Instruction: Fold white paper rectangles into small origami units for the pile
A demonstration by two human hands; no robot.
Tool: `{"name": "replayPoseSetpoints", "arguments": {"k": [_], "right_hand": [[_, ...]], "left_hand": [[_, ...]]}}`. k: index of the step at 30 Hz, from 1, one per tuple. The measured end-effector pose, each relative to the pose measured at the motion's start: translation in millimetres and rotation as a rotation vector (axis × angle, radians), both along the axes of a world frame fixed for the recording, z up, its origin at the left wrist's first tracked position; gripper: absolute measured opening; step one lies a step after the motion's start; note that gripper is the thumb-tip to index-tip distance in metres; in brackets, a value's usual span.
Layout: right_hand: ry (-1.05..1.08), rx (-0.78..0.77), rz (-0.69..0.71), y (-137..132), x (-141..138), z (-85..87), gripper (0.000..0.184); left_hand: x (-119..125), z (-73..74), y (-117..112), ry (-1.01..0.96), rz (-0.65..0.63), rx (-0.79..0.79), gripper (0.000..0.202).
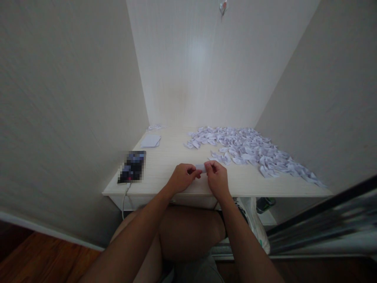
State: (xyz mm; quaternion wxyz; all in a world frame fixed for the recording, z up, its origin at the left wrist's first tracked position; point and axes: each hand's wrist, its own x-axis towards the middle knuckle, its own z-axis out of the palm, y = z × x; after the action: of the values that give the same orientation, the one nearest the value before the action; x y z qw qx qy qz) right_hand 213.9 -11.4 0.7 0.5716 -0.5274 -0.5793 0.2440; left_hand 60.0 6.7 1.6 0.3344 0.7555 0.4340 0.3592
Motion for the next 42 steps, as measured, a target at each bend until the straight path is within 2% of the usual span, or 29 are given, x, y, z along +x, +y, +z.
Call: {"name": "replayPoseSetpoints", "arguments": {"k": [9,13,18,24,30,35,42], "right_hand": [[0.019,-0.029,0.022,4.6,2.9,-6.6,0.028],[-0.001,-0.035,0.031,6.6,3.4,-8.1,0.028],[-0.063,-0.018,0.037,5.4,1.6,-5.7,0.027],[-0.105,-0.004,0.080,3.1,-2.0,-2.0,0.023],[-0.147,0.045,0.171,3.1,-2.5,-5.2,0.023],[-0.185,0.074,0.102,2.8,-1.4,-8.2,0.022],[-0.219,0.092,0.057,3.1,-1.3,-8.9,0.022]], "left_hand": [[1.2,-3.4,-0.3,-0.003,0.034,0.067,0.029],[-0.5,-5.4,0.5,-0.147,0.000,0.000,0.016],[-2.0,-10.5,3.4,-0.282,0.027,-0.085,0.027],[1.8,-11.2,0.5,-0.331,0.005,-0.076,0.039],[8.1,-6.4,-2.9,-0.306,0.033,-0.066,0.031],[7.2,-6.2,-3.1,-0.275,0.062,-0.068,0.045],[2.2,-7.8,-0.2,-0.297,-0.022,-0.208,0.048]]}}
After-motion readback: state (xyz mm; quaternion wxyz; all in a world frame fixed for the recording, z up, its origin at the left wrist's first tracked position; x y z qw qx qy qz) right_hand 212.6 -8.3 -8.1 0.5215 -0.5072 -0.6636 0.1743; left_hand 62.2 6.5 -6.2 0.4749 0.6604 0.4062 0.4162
